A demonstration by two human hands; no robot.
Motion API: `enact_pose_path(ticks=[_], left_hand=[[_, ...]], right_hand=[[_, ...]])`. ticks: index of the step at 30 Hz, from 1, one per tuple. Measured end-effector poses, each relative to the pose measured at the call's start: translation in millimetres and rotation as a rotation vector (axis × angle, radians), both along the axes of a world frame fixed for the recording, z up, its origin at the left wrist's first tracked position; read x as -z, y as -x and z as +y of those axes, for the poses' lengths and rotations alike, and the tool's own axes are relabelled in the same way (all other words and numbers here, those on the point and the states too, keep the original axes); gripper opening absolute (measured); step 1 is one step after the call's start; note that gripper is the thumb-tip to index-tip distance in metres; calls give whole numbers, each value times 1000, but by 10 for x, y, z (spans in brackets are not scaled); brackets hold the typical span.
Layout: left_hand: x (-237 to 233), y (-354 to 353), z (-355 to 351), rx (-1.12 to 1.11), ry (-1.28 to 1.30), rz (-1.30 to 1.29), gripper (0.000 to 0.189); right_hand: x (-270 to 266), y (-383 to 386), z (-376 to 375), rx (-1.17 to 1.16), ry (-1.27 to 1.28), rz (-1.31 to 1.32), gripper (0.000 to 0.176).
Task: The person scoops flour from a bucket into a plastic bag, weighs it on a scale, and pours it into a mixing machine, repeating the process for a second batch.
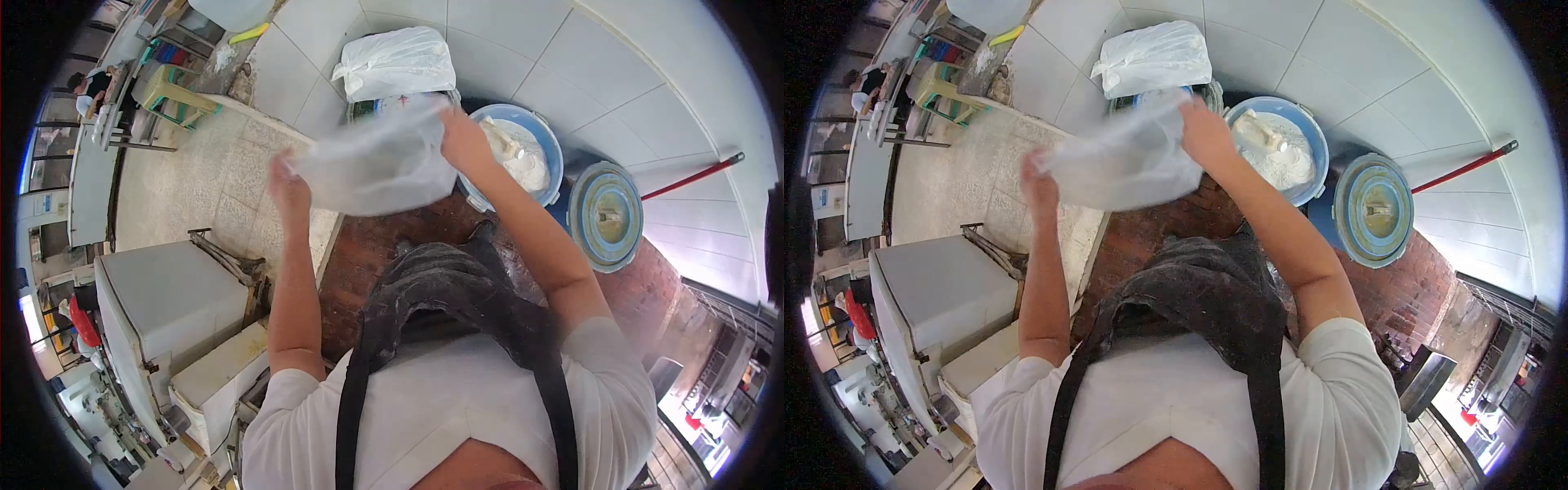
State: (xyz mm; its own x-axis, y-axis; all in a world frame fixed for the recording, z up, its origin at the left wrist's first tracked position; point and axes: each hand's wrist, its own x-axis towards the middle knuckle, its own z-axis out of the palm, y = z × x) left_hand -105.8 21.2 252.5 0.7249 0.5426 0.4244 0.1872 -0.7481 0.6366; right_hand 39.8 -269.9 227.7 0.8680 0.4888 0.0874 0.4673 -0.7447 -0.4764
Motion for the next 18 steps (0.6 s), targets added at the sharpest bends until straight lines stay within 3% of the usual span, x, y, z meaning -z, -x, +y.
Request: enact_pose_path(ticks=[1,2,4,5,7,8,9,10,11,12,13,15,16,18], left_hand=[[-318,-31,-129,6,-30,-225,33],[-289,25,-110,13,-30,-224,33],[-62,173,-88,284,-32,-266,35],[195,298,-49,284,28,1,33],[1593,795,492,289,-251,658,27],[2188,1129,730,280,-31,841,23],[2216,1273,720,315,-132,1044,31],[2197,1350,662,180,172,931,32],[2205,1290,685,167,81,836,25],[2247,1260,653,55,222,681,21],[1906,994,503,-63,355,515,18],[1030,499,143,91,352,332,15],[579,301,-226,115,508,212,12],[158,65,-859,105,653,102,12]], right_hand=[[-313,46,82,6,-201,-94,37],[-485,121,136,19,-403,-191,42],[-212,252,223,-71,-424,-290,46],[87,329,243,-169,-442,-379,50],[1322,406,131,-138,-239,7,49],[1374,500,-6,-201,28,162,44],[1402,562,-100,-262,294,316,39],[1413,482,-99,-244,295,316,39],[1415,477,-78,-174,242,308,36],[1434,514,-57,-114,194,307,36],[1328,490,7,-29,-19,220,34],[864,382,135,68,-369,111,33],[734,312,159,73,-506,91,33],[954,249,179,-65,-522,94,32]])
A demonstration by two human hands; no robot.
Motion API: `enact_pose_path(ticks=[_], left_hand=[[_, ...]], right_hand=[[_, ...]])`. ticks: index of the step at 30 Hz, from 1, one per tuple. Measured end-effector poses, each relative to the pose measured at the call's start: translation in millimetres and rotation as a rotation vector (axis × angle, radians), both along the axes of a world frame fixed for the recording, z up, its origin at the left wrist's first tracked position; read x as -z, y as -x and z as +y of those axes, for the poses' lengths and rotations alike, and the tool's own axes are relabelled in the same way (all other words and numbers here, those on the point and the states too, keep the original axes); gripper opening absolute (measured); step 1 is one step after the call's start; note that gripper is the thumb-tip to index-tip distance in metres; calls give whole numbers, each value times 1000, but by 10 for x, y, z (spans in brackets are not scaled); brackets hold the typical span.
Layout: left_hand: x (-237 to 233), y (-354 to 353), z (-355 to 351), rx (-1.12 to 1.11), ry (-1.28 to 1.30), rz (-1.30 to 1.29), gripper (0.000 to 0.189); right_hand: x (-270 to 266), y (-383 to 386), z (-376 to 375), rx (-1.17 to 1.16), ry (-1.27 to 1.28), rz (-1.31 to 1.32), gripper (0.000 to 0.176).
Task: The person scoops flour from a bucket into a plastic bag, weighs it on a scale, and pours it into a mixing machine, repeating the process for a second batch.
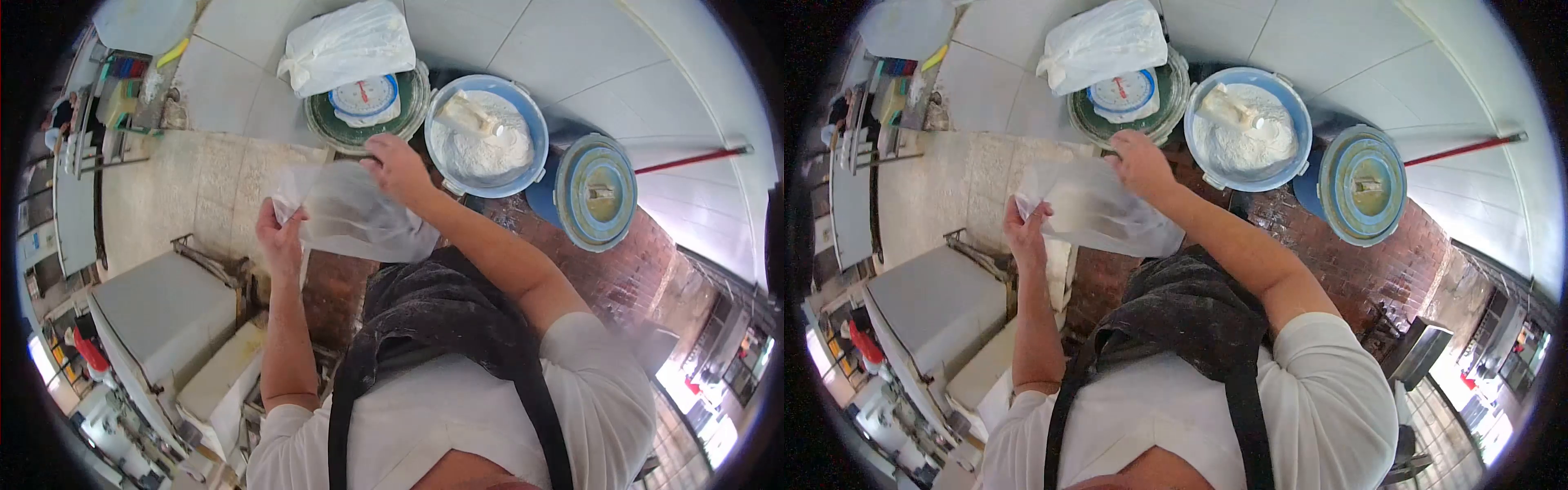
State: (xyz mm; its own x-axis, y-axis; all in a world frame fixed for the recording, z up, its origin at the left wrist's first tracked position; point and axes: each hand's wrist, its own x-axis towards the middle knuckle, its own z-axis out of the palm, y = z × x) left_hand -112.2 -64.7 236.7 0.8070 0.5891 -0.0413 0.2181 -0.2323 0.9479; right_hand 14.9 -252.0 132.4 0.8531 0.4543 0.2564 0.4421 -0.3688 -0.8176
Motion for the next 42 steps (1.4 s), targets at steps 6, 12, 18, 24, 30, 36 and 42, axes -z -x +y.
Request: enact_pose_path(ticks=[6,12,18,24,30,36,42], left_hand=[[76,-246,-634,-100,644,-12,30],[129,-388,-447,-316,585,-74,38],[-612,-312,-364,-119,96,-197,50],[883,294,-251,-202,-582,268,35],[2775,1840,-40,-346,512,994,50],[2829,746,-618,-366,543,524,51],[2979,345,-818,-310,673,514,49]], right_hand=[[650,30,-551,-374,596,-57,28],[776,-276,-731,-340,66,125,31],[605,-399,-222,-164,371,-252,44],[1064,-373,-195,-465,211,148,53],[2457,-626,-990,-702,228,321,38],[2990,-2150,-1553,381,798,-110,24],[3704,-2599,-1856,44,786,404,43]])
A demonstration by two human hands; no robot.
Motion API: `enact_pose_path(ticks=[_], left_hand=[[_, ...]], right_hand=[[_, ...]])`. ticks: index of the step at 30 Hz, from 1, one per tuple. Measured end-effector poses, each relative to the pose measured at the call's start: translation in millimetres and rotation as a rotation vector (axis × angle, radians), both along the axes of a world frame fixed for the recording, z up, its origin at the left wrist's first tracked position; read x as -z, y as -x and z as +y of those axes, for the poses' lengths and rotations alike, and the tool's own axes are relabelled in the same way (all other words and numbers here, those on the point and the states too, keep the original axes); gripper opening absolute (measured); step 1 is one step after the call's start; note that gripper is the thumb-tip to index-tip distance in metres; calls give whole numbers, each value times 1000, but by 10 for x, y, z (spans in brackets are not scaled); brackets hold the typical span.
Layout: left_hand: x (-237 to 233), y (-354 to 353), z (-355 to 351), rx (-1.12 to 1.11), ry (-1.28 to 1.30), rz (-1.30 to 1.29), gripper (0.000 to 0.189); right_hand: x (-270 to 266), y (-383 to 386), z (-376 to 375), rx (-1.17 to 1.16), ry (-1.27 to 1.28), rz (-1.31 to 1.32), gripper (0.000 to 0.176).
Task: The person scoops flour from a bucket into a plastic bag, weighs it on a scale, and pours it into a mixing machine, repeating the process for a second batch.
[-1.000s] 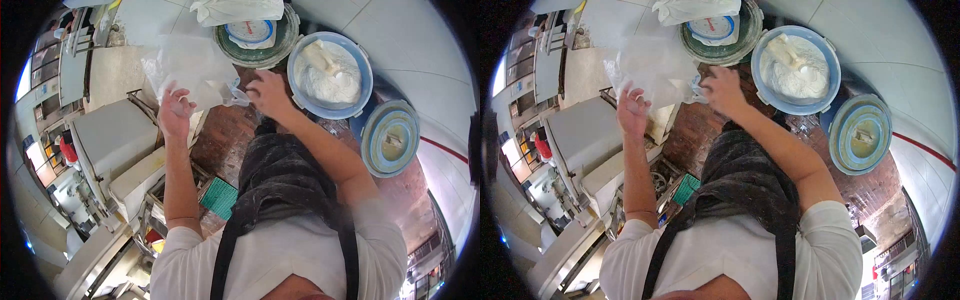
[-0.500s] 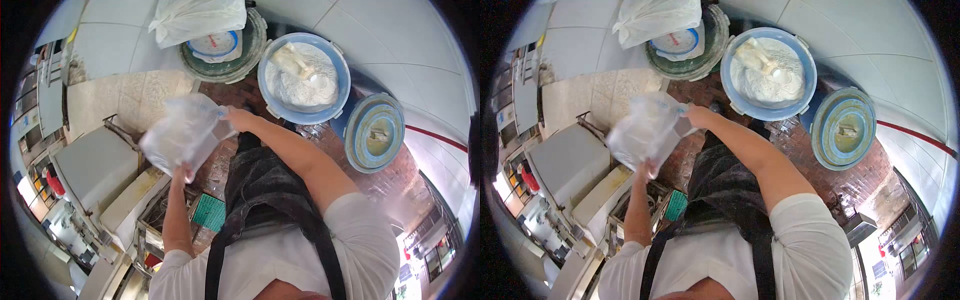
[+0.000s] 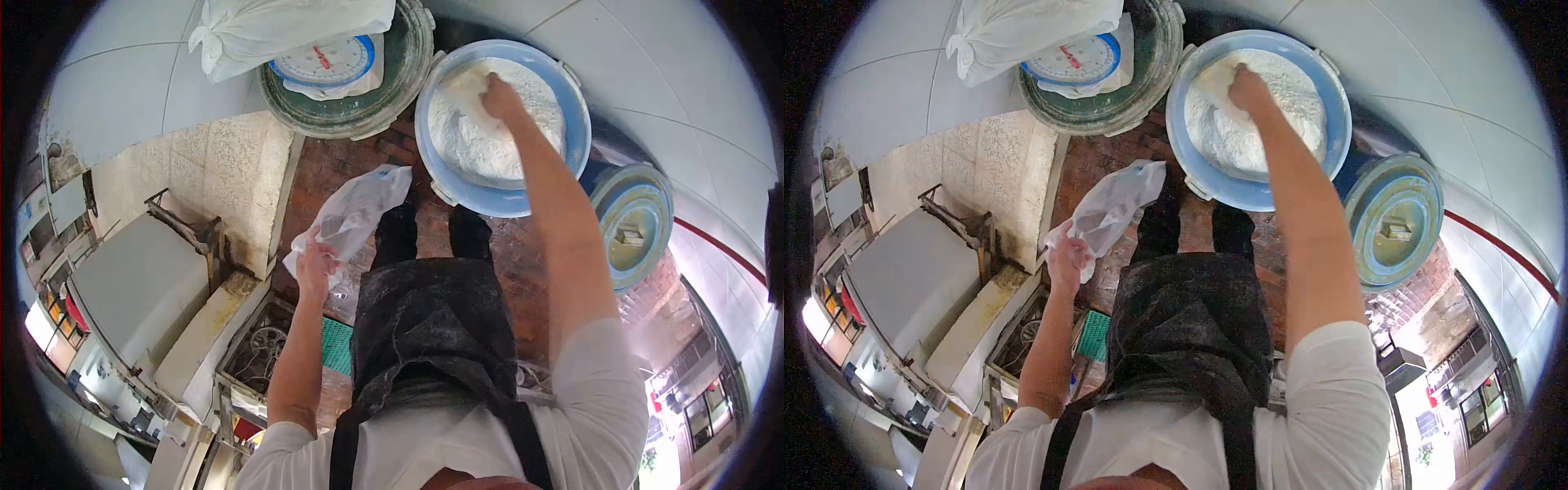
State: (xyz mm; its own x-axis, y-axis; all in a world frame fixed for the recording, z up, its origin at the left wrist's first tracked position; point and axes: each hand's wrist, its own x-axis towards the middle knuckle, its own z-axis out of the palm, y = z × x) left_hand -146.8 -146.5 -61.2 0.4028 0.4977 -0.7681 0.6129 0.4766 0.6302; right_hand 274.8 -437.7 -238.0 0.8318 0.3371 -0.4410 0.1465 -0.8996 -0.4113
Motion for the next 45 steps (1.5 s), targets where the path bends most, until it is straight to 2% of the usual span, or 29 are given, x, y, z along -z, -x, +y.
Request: enact_pose_path(ticks=[2,5,7,9,11,14,16,19,21,24,25,27,30,33,34,37,40,43,45], left_hand=[[14,-69,34,42,-7,-8,49],[116,-273,75,62,-61,-43,48],[92,-453,36,62,-43,-55,51],[187,-499,18,37,-33,-70,56],[206,-537,-36,48,-6,-52,55],[242,-526,-55,74,13,-33,53],[269,-497,-16,96,13,-25,53],[333,-462,41,41,23,43,53],[421,-429,59,8,51,27,56],[430,-481,12,-61,80,36,60],[438,-462,5,-67,79,43,60],[464,-460,23,1,36,35,64],[553,-482,15,-29,87,58,63],[860,-396,64,-32,91,70,65],[826,-418,78,-33,78,74,65],[734,-527,247,-288,127,73,65],[493,-601,414,-373,43,63,66],[406,-495,584,-348,-47,25,56],[154,-683,470,-381,-151,32,48]], right_hand=[[-577,0,-232,48,-1,-75,50],[-1515,92,-685,-43,170,-137,40],[-1940,274,-963,-97,253,-171,37],[-2047,349,-1158,-155,322,-200,35],[-1799,497,-1333,-221,442,-152,34],[-769,732,-1532,-233,417,-106,35],[-474,832,-1370,-184,403,-109,37],[-371,926,-1114,-88,400,-66,41],[-327,1030,-1195,1,371,-34,45],[-398,1211,-1335,-16,323,-23,45],[-345,1203,-1308,-22,321,-16,45],[-201,1164,-1200,145,301,-3,47],[302,1082,-903,170,230,-105,49],[351,942,-656,153,203,-9,49],[379,995,-695,152,191,-4,49],[502,1055,-847,140,111,-11,43],[759,946,-595,166,151,-39,43],[968,799,-369,159,78,-103,44],[956,859,-419,194,47,-49,44]])
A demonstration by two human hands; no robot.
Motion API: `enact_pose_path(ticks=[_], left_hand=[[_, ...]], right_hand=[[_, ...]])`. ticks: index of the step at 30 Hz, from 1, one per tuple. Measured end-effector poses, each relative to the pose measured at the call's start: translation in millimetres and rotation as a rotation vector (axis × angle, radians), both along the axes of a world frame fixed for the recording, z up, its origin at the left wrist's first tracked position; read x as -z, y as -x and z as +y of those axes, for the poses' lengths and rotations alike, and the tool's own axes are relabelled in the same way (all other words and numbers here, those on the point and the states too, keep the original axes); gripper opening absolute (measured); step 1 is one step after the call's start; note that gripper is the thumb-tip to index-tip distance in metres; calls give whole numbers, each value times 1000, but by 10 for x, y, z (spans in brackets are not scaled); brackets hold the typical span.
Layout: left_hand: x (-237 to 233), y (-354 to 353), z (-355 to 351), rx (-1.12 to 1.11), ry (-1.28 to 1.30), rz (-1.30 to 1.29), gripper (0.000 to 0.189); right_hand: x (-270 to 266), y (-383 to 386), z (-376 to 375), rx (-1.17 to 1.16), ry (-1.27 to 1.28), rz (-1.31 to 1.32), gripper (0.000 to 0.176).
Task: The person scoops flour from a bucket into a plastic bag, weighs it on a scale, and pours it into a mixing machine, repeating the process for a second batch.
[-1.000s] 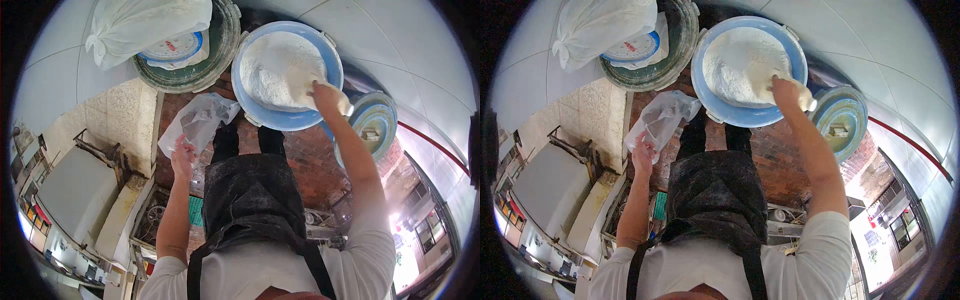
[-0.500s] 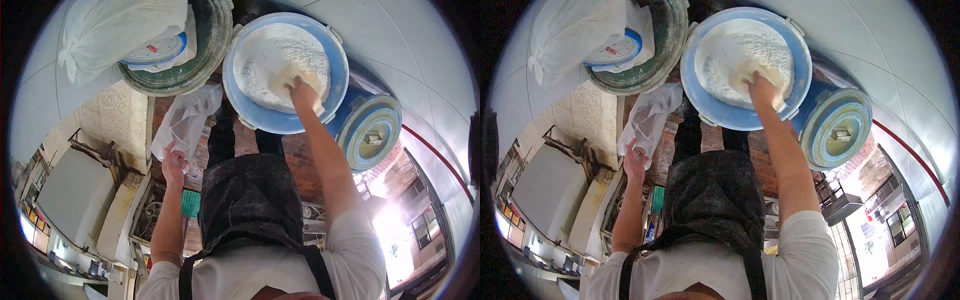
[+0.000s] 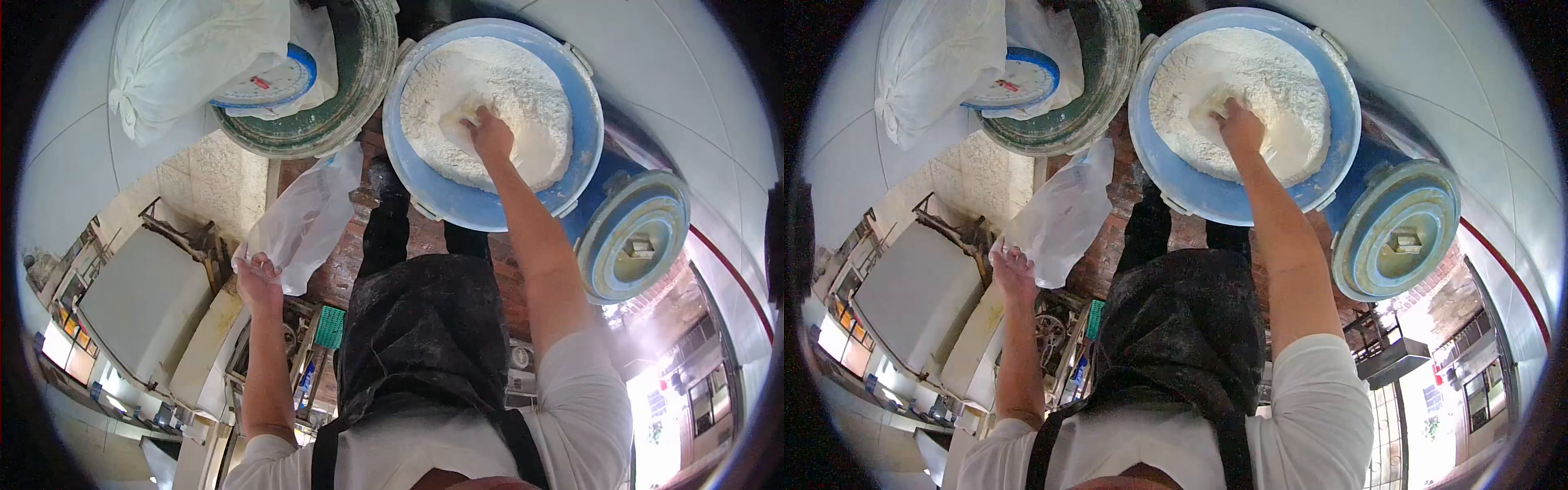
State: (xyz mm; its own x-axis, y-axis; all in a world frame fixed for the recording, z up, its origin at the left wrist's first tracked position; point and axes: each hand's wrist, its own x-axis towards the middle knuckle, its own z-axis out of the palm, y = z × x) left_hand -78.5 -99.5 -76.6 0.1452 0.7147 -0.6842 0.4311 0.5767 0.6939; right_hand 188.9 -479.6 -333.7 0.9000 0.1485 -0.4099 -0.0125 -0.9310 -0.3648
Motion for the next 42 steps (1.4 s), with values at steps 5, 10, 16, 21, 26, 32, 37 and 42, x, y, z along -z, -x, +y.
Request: enact_pose_path(ticks=[5,10,16,21,26,32,37,42], left_hand=[[-638,-513,-500,141,-9,-114,57],[-1045,-1001,-1131,371,22,-368,68],[-939,-1255,-1783,493,175,-534,72],[-787,-1344,-2409,735,301,-460,74],[-1009,-1559,-3122,883,401,-619,78],[-1498,-1525,-3584,890,790,-676,81],[-1659,-1612,-3267,732,797,-605,70],[-919,-1751,-2516,864,574,-125,43]], right_hand=[[-68,178,-419,24,-173,-24,41],[-482,303,-801,20,-275,-18,40],[-1034,438,-1289,12,-414,-108,35],[-1991,502,-1643,143,-545,82,31],[-2630,535,-1936,-9,-620,39,34],[-3125,650,-1734,-30,-569,47,38],[-3123,732,-1344,-131,-423,170,37],[-2124,954,-980,-167,-194,131,31]])
